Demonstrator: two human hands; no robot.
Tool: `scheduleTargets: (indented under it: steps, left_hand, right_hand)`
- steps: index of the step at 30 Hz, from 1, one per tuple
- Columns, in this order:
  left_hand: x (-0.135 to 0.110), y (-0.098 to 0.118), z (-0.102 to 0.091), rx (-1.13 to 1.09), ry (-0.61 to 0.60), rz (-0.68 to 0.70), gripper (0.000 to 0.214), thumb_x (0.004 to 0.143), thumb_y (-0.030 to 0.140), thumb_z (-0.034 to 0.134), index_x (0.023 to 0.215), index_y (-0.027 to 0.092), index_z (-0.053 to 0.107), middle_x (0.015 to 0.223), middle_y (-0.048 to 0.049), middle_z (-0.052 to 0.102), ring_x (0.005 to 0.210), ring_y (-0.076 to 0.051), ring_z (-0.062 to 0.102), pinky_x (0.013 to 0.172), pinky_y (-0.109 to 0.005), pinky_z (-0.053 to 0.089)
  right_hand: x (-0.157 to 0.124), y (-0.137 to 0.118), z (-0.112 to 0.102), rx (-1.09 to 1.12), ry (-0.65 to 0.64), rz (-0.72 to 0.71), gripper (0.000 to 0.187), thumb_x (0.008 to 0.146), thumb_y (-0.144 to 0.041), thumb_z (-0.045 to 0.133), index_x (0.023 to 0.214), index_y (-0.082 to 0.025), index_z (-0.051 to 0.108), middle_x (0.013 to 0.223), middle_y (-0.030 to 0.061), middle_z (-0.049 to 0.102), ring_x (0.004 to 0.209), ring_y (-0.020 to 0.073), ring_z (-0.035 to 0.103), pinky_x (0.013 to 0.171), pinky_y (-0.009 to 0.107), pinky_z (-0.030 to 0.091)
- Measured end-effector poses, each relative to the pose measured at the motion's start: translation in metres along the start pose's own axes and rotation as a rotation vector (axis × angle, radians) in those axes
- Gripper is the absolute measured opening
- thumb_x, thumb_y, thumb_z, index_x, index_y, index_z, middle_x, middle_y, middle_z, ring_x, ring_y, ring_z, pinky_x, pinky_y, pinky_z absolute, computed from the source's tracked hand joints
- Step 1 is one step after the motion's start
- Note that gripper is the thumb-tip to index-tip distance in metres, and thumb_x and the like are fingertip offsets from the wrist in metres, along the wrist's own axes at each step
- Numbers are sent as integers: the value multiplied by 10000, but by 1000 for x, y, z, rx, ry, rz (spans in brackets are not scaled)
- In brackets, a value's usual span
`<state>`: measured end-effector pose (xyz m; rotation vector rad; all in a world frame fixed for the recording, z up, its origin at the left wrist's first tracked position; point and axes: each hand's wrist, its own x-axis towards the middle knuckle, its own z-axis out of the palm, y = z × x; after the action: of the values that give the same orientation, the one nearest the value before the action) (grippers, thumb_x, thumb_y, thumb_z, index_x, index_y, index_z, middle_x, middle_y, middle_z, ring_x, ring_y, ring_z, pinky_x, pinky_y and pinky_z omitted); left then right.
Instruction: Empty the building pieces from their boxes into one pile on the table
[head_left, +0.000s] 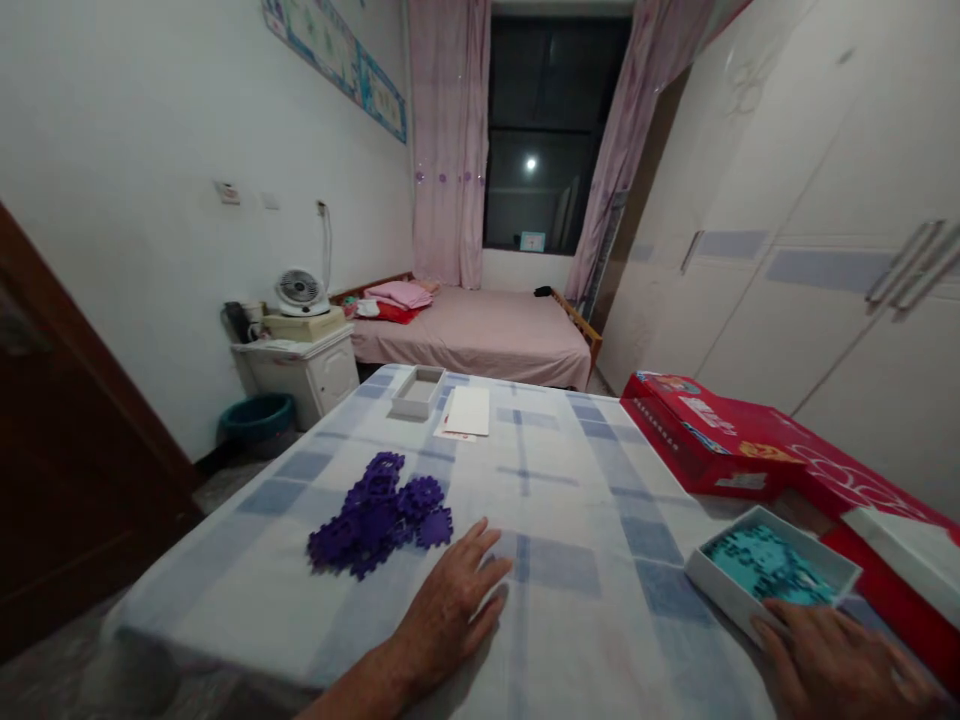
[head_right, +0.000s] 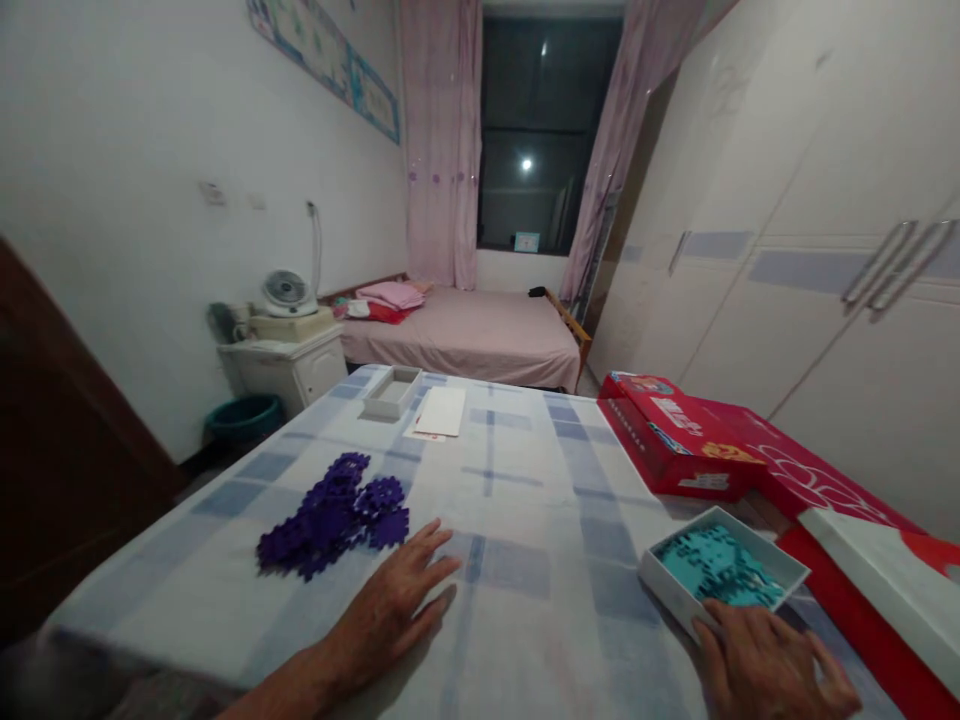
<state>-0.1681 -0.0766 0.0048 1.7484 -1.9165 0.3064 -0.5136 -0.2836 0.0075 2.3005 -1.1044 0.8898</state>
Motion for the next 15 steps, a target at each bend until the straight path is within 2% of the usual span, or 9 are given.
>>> scheduleTargets:
  steps: [4, 7, 9, 11, 13, 15]
  left_hand:
    - [-24, -22, -28, 232, 98, -180, 375, 866, 156, 475, 1224, 228, 562, 1375, -89, 508, 1357, -266, 361, 1069, -516, 384]
    - [-43, -46, -47, 441, 168, -491, 374, 895, 274, 466, 1252, 209, 558, 1362, -116, 517, 1358, -333, 338, 1066, -610, 309]
    - [-53, -63, -51, 502, 178, -714, 438, 909, 377, 437, 1277, 162, 539, 1367, -153, 502, 1364, -369, 308, 1055, -624, 296]
    - [-60, -80, -49, 471, 155, -856, 507, 923, 437, 384, 1308, 130, 505, 1382, -171, 480, 1368, -372, 297, 1054, -602, 307]
    - [-62, -94, -42, 378, 129, -900, 543, 930, 462, 346, 1330, 119, 477, 1389, -168, 474, 1366, -349, 311, 1067, -560, 318]
    - [-60, -103, -34, 292, 139, -885, 550, 934, 464, 333, 1346, 122, 457, 1388, -159, 479, 1365, -321, 324, 1085, -526, 315]
  right_hand:
    - [12, -18, 7, 46, 138, -327, 200, 903, -324, 403, 870, -231, 576, 815, 69, 655, 806, 273, 607, 862, 502, 386]
    - [30, -53, 8, 215, 128, -522, 104, 891, -268, 492, 938, -233, 578, 856, 33, 649, 877, 222, 596, 938, 446, 362]
    - [47, -85, 3, 343, 79, -598, 109, 897, -192, 484, 953, -217, 574, 851, 29, 628, 928, 200, 572, 941, 392, 367]
    - [67, -121, -7, 459, -29, -635, 133, 909, -135, 454, 935, -201, 567, 834, 34, 600, 951, 191, 547, 916, 353, 386]
    - [87, -155, -19, 548, -151, -662, 165, 914, -94, 429, 902, -188, 564, 846, 44, 584, 956, 189, 528, 886, 335, 403]
    - [107, -183, -31, 578, -234, -719, 175, 904, -67, 438, 878, -180, 568, 868, 48, 582, 951, 193, 512, 864, 337, 411]
